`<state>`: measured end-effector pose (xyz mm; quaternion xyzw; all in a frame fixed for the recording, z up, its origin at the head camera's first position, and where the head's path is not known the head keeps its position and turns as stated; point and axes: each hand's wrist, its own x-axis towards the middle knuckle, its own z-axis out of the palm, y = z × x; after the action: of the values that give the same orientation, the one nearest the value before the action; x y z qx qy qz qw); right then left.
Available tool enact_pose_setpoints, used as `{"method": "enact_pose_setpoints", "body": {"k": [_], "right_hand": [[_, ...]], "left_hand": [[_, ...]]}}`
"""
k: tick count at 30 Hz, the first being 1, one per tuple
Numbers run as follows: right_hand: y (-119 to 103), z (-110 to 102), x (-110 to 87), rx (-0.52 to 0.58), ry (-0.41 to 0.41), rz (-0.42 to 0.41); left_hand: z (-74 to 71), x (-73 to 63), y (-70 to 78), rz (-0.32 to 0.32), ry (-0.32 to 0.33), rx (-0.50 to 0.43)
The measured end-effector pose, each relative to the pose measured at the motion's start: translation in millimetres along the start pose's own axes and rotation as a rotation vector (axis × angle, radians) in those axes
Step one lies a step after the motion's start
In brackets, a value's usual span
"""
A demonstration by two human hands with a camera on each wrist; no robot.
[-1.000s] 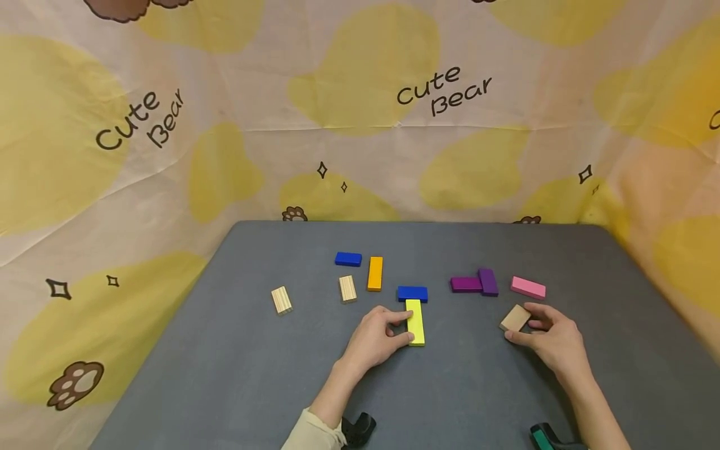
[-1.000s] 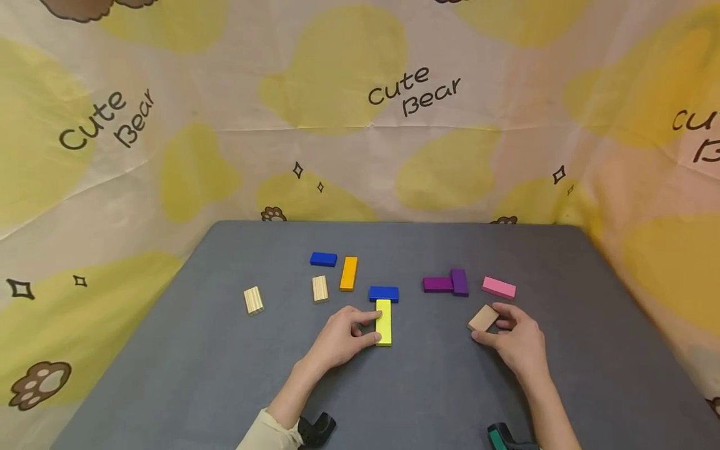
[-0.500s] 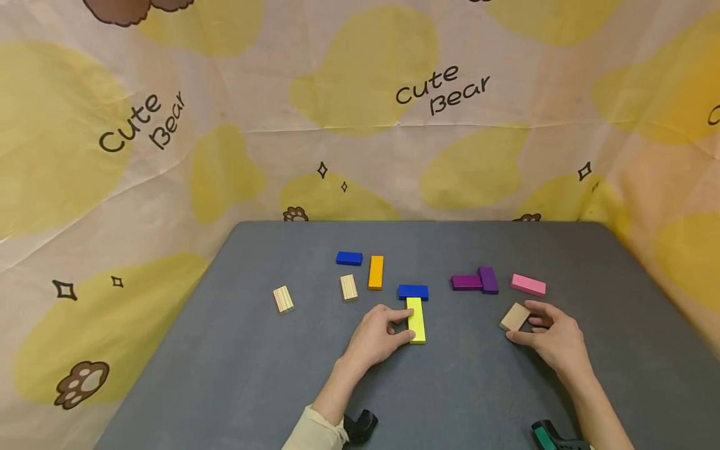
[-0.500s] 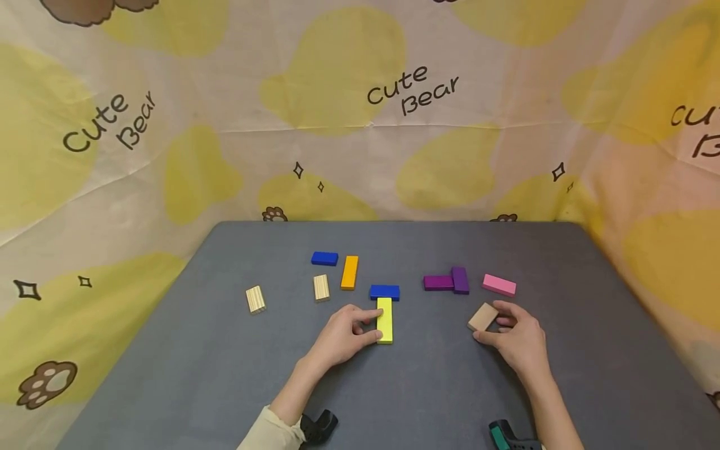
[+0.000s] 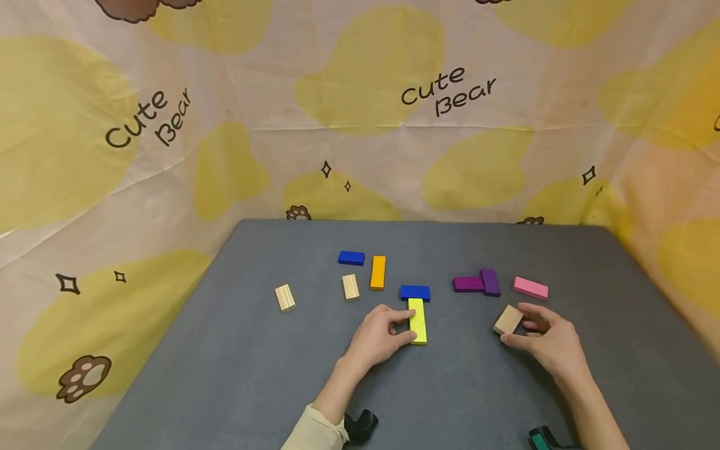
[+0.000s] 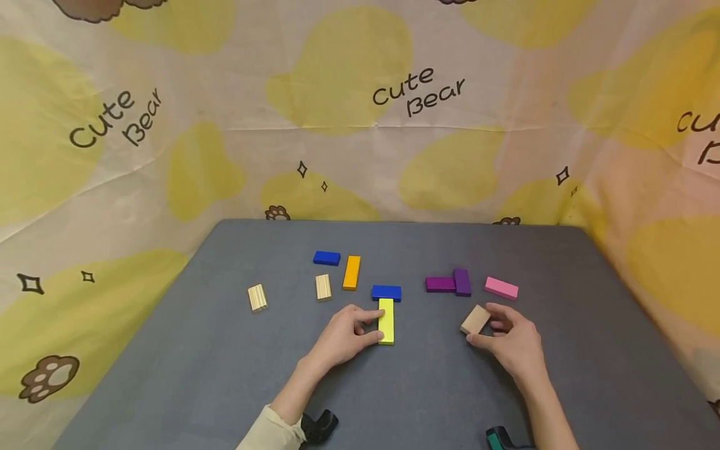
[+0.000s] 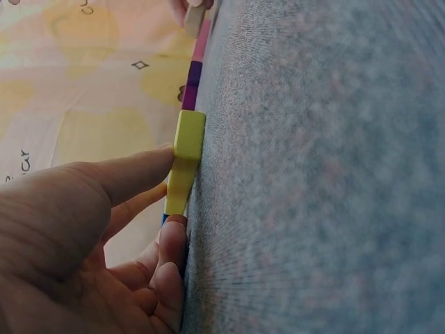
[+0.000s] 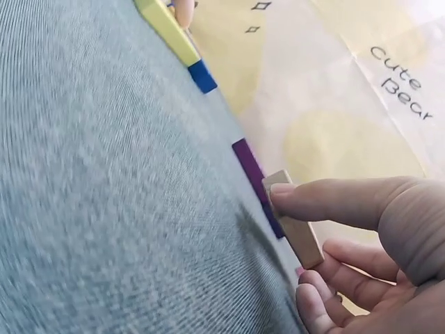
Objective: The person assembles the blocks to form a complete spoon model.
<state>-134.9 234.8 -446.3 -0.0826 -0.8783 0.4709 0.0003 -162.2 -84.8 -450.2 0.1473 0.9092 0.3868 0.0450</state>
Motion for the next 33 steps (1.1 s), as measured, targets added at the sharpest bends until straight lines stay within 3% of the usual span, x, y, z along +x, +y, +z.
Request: {"method": "enact_pose_setpoints", "body": {"k": [8,14,17,23,33], "right_hand": [[-12,2,-9.9,0.064,-0.051,0.009],[-36,16,-20.1,0.351,-0.183,0.016],[-50,29,-27.2,0.403,-0.249,0.011],[-70,49,-38.0,0.319,-0.336,-0.001],[-76,70,-37.9,0.114,-0.360,-0.081]], "left_hand": [[-1.1,-1.3,0.7,-0.004,-0.004,-0.001],[-3.4,-0.5,2.9,-0.002,0.004,0.008],[-4.6,0.0,4.1,-0.006,0.007,0.016],[-5.5,0.0,4.5,-0.016,0.010,0.026],[-3.0,-0.4,3.2,-0.006,-0.003,0.039]]}}
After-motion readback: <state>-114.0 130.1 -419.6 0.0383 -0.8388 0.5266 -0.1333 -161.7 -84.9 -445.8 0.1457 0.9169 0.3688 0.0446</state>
